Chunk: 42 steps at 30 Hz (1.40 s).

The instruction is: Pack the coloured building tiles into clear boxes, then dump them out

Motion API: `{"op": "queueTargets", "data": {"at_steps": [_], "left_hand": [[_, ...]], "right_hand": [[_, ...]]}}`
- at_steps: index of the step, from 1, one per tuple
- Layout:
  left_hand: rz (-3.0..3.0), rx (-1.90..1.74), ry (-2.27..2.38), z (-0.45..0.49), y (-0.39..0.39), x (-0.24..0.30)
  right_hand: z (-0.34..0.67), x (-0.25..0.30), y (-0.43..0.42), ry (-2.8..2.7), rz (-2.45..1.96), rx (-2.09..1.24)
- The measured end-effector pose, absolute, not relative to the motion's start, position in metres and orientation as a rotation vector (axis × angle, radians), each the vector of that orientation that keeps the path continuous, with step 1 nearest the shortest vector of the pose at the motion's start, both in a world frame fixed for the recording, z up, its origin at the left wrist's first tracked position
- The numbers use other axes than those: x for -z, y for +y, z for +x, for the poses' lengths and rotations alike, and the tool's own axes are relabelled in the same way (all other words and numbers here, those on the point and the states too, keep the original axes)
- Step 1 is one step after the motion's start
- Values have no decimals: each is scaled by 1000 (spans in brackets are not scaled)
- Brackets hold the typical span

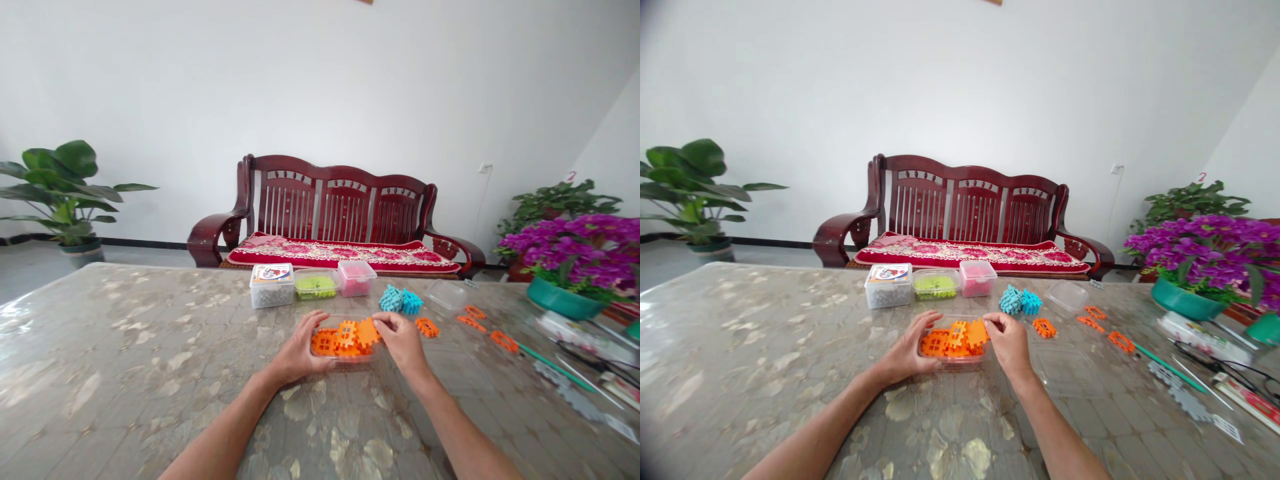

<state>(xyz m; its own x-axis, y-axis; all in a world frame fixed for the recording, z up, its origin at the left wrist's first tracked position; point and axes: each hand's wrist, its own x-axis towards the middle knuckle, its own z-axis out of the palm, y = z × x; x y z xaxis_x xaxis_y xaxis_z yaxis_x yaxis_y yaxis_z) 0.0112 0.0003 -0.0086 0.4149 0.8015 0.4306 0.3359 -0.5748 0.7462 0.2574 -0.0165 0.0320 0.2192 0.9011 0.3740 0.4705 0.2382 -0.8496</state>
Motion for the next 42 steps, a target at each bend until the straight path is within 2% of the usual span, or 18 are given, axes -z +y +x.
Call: {"op": "queueTargets", "data": {"at_steps": [3,9,16,23,31,42], "left_hand": [[2110,-1090,955,11,1,10],[2108,-1105,936,11,2,14],[2103,-1101,954,12,1,11],[2122,-1095,974,12,0,10],[2137,-1092,982,12,1,9],[2136,-1083,989,11,0,9]], "right_hand": [[253,-31,-17,-1538,-1419,-424],[249,-38,-26,-1804,-1499,-48],[238,-51,-38,-2053,-1568,-92],[242,-47,-32,-2029,-1648,-53],[238,-43,-33,-2147,-1441,-38],[240,-37,-32,-2170,-1395,33]]}}
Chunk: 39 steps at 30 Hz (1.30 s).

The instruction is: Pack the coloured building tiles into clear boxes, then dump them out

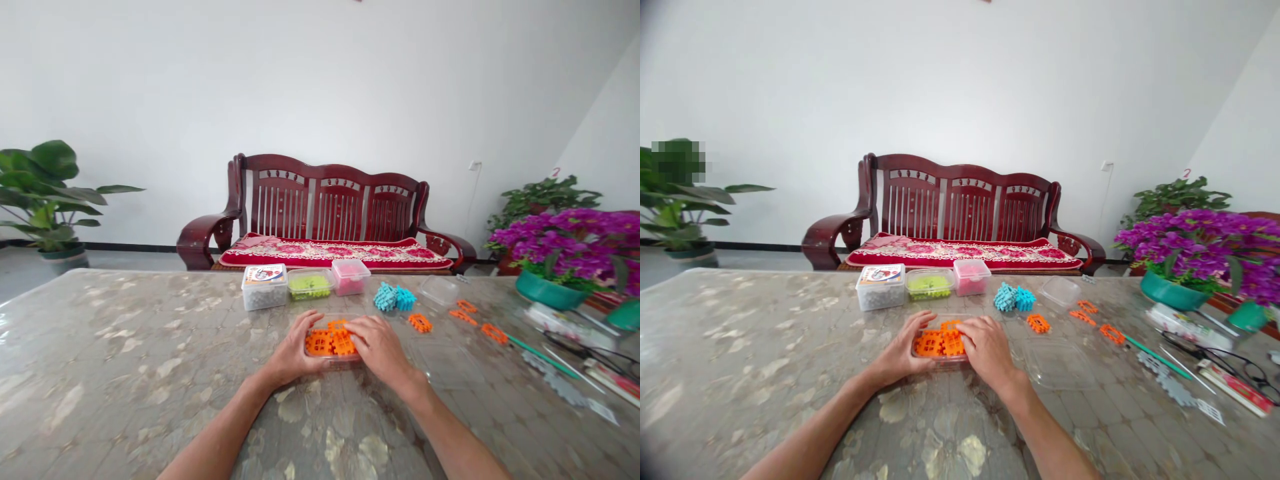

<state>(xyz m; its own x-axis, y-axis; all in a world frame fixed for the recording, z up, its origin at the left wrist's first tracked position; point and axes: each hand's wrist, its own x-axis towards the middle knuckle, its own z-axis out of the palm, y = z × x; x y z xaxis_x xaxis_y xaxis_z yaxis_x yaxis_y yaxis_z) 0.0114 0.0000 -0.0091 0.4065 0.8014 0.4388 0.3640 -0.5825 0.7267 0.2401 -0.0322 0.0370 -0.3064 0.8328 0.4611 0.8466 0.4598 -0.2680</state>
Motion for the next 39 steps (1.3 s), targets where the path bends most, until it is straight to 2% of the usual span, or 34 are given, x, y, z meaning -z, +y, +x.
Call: {"op": "queueTargets", "data": {"at_steps": [10,17,22,39], "left_hand": [[2110,-1049,994,10,0,8],[2092,-1035,997,9,1,9],[2082,-1021,996,9,2,11],[2101,-1031,1011,9,1,9]], "right_hand": [[269,-24,-13,-1796,-1345,154],[345,-20,-1,-1480,-1853,340],[384,-8,-5,-1403,-2296,292],[386,-8,0,-1438,-2448,280]]}}
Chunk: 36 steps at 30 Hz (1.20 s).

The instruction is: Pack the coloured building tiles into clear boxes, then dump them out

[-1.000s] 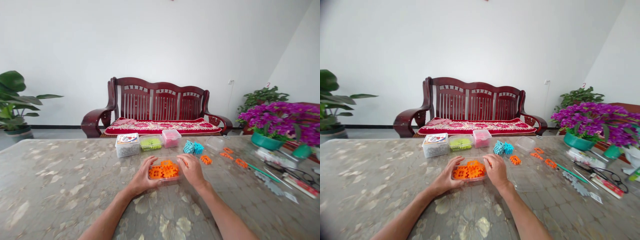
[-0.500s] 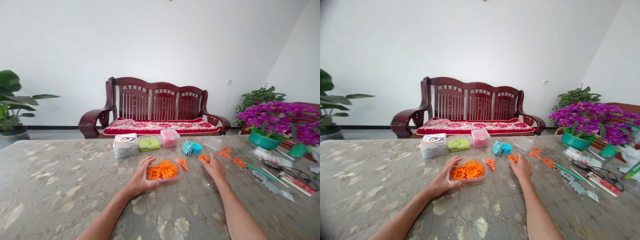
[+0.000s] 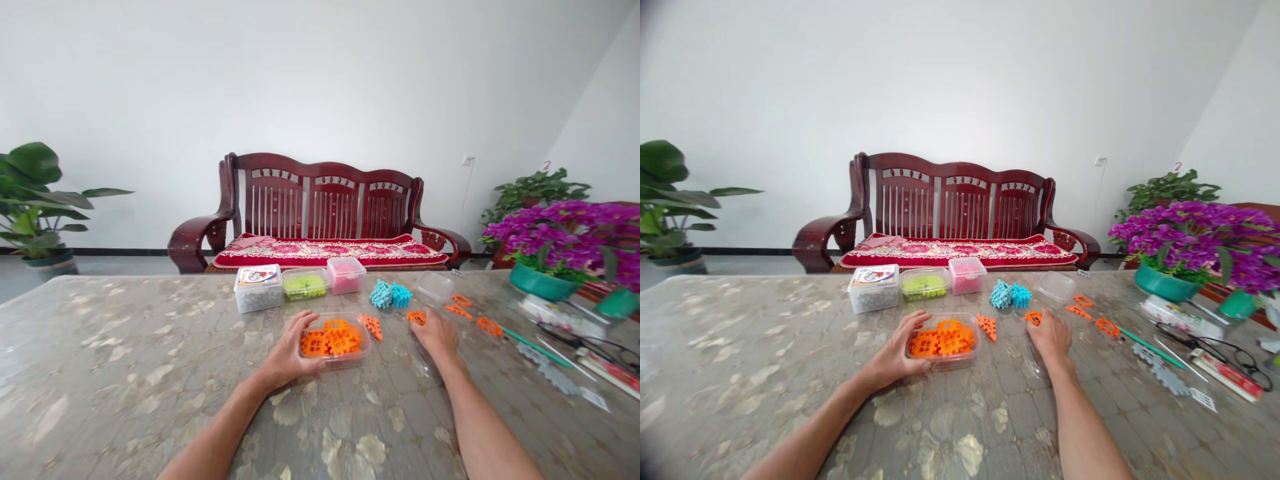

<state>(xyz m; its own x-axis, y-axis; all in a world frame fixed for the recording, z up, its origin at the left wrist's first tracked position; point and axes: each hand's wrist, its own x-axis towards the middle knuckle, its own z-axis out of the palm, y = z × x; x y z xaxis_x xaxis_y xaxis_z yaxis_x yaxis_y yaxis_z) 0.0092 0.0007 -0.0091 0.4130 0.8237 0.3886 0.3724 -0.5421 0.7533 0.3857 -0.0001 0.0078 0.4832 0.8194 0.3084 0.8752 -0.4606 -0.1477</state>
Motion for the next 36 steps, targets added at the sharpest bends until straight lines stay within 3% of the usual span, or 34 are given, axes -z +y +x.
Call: {"op": "queueTargets", "data": {"at_steps": [5,13,36], "left_hand": [[2100,-1041,1016,9,-1,6],[2102,-1043,1006,9,-1,8],[1939,-1117,951,13,-1,15]], "right_hand": [[369,-16,-1,-1367,-2230,207],[310,-33,-10,-1615,-1369,-224],[197,-42,-38,-2065,-1257,-140]]}}
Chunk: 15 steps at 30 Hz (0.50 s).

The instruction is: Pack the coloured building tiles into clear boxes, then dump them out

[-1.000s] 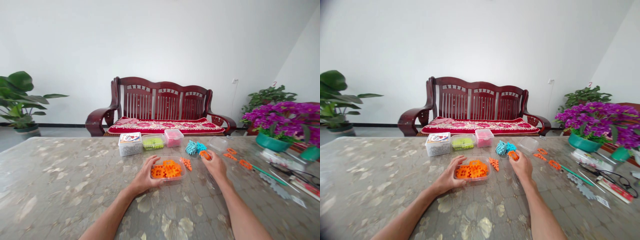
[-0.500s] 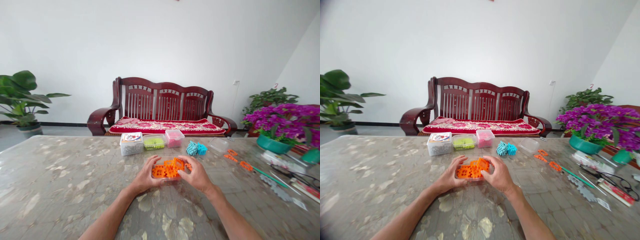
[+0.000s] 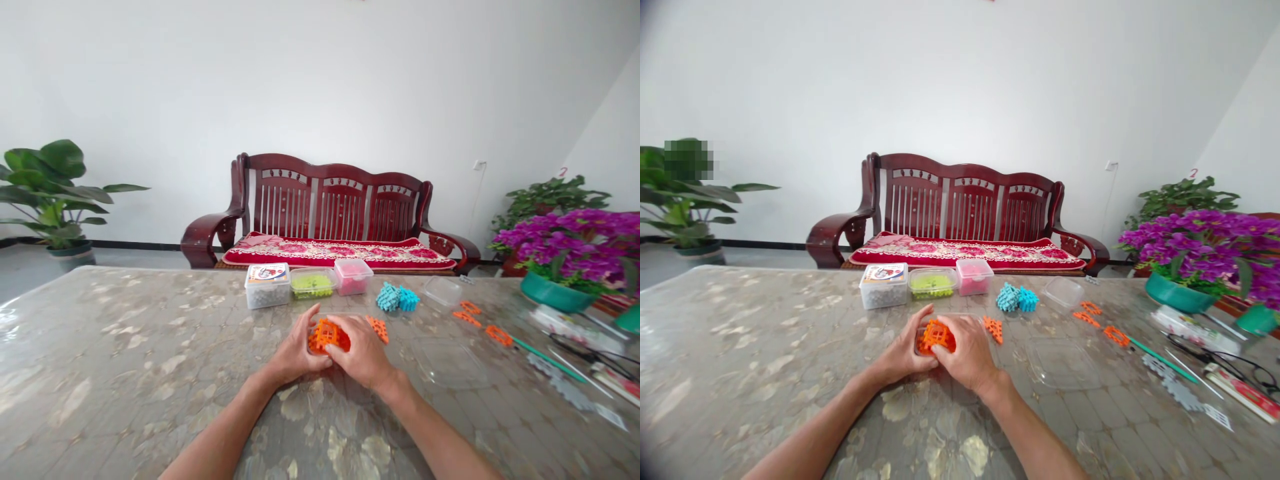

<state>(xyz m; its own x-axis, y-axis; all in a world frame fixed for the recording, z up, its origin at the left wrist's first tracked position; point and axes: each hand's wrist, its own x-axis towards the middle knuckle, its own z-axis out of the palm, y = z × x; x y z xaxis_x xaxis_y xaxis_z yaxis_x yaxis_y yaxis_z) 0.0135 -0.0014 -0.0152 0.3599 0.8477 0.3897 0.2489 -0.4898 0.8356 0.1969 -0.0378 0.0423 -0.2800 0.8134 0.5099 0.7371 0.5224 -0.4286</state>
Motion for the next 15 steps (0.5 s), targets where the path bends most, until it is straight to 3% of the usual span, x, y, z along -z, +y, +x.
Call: {"op": "queueTargets", "data": {"at_steps": [15], "left_hand": [[1904,-1112,931,15,-5,6]], "right_hand": [[229,-60,-35,-2227,-1259,-9]]}}
